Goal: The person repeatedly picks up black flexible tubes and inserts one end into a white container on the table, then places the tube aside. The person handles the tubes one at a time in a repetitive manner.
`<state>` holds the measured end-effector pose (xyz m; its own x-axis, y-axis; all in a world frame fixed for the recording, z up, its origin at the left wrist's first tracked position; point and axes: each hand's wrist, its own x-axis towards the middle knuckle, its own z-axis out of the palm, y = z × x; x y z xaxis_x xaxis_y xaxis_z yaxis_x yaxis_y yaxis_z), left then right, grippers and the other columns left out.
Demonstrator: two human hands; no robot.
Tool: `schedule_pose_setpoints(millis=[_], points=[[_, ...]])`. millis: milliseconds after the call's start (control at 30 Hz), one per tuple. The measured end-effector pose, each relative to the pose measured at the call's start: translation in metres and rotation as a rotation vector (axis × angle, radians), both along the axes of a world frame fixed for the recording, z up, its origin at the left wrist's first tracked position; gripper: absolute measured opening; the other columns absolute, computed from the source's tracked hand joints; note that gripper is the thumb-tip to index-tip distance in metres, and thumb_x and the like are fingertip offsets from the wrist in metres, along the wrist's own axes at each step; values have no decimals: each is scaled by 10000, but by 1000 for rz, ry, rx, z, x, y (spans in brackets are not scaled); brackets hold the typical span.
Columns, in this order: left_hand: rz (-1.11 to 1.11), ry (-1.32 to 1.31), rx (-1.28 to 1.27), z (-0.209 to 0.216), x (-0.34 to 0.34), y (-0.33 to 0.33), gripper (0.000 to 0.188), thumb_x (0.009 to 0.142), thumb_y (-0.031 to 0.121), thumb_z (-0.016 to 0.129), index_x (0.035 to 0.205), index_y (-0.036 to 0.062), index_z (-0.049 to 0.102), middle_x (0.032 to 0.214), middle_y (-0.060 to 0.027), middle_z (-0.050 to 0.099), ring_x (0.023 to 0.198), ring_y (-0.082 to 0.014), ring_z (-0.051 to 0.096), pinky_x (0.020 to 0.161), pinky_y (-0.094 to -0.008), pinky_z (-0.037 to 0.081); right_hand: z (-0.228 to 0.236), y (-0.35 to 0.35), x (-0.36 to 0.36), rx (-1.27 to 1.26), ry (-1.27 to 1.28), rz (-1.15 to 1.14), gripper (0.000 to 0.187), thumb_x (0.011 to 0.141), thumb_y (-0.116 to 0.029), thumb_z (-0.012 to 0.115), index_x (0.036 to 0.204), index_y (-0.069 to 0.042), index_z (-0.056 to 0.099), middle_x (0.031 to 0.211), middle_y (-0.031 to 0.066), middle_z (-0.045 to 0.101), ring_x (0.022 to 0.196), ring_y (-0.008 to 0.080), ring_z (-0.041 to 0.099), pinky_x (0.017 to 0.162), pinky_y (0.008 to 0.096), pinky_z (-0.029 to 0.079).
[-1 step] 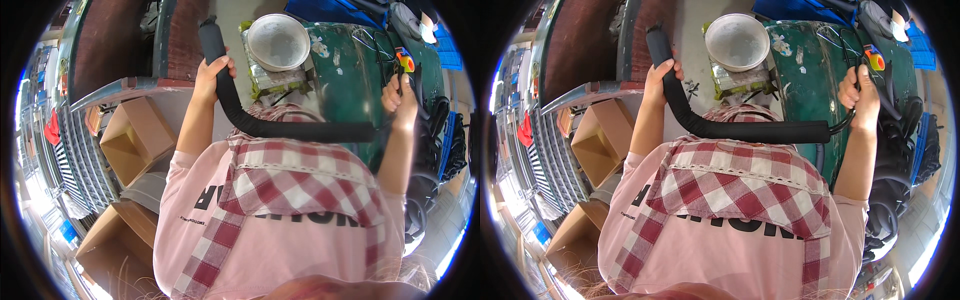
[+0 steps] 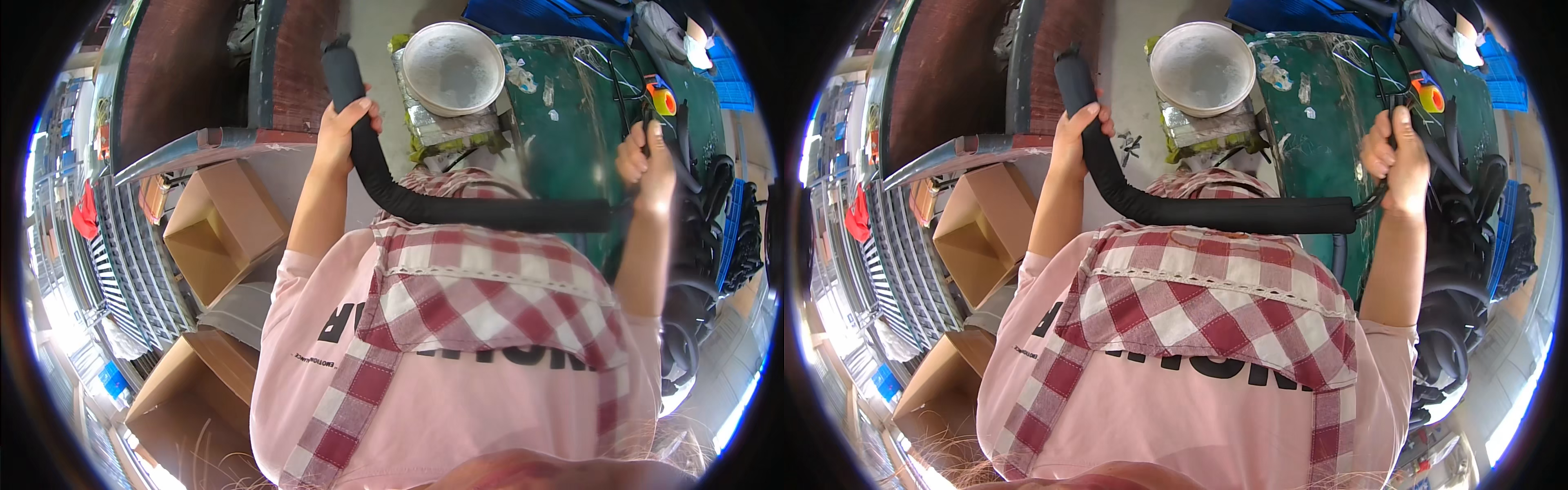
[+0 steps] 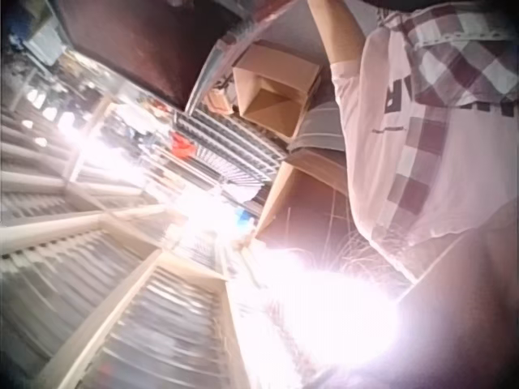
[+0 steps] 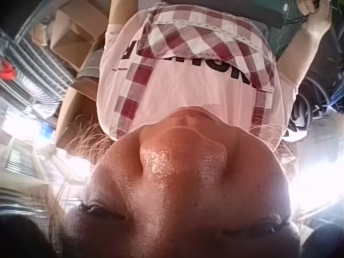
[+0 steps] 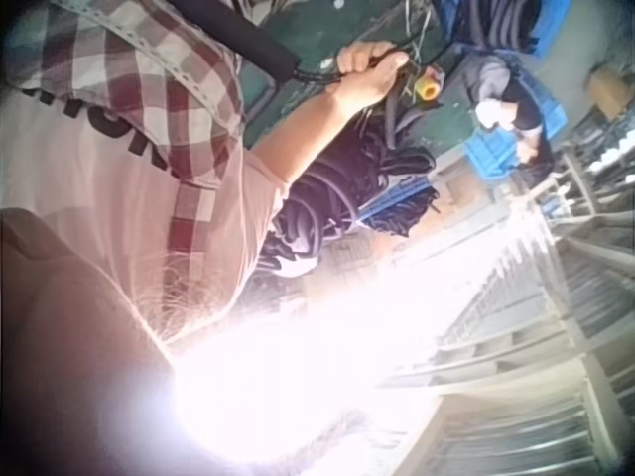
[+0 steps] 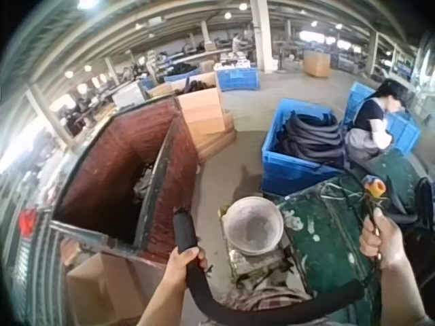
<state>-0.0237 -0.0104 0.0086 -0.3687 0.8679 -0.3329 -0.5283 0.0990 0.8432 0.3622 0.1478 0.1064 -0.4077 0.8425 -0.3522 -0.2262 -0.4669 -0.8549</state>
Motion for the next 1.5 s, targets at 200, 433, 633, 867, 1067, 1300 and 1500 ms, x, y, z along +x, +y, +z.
schedule_pose_setpoints(millis=[200, 433, 633, 867, 1067, 1300, 1500], points=[[32, -8, -143, -34, -10, -54, 381, 810, 155, 626, 1104, -30, 470, 735, -66, 541, 619, -163, 547, 580, -290, 455, -29, -35, -25, -130, -193, -69, 384, 1002, -419, 371, 805, -91, 406, 528, -54, 273, 436, 59, 264, 403, 222, 215], [112, 77, -156, -26, -5, -51, 330, 813, 171, 627, 1049, -17, 496, 731, -63, 544, 614, -159, 545, 575, -288, 455, -34, -15, -29, 40, -288, -14, 369, 998, -408, 379, 842, -80, 443, 529, -46, 314, 446, 66, 316, 418, 218, 240], [-19, -46, -9, -3, 18, -9, 505, 854, 235, 637, 1240, 13, 400, 837, -104, 592, 780, -232, 617, 711, -356, 508, 29, 38, -38, 618, -622, -30, 343, 986, -178, 388, 1309, -80, 445, 552, -13, 390, 457, 59, 347, 420, 208, 269], [-34, 92, 180, 35, -12, 27, 416, 857, 198, 638, 1166, 22, 421, 869, -149, 634, 735, -238, 647, 684, -347, 550, 33, 23, -12, 344, -363, 43, 214, 1003, -197, 378, 1058, -27, 495, 514, -10, 333, 419, 72, 317, 387, 204, 263], [-140, 20, 123, 31, 3, 33, 371, 857, 189, 610, 1166, 43, 468, 837, -115, 606, 739, -253, 631, 689, -362, 519, 24, 30, 7, 399, -539, -14, 396, 994, -327, 399, 657, -124, 353, 503, -15, 334, 405, 72, 298, 372, 218, 256], [-142, 83, 163, 47, -1, 49, 286, 797, 126, 656, 1024, -11, 549, 796, -113, 612, 725, -226, 635, 695, -328, 534, 30, 6, 15, 212, -319, -52, 381, 983, -294, 432, 648, -133, 348, 502, -38, 303, 416, 64, 262, 375, 217, 227], [-195, 114, 85, 25, 10, 23, 327, 798, 143, 609, 1070, 3, 495, 764, -63, 532, 664, -171, 540, 612, -280, 424, 3, -21, 20, 117, -295, -91, 369, 984, -280, 415, 652, -137, 340, 522, -44, 298, 436, 55, 255, 395, 215, 221]])
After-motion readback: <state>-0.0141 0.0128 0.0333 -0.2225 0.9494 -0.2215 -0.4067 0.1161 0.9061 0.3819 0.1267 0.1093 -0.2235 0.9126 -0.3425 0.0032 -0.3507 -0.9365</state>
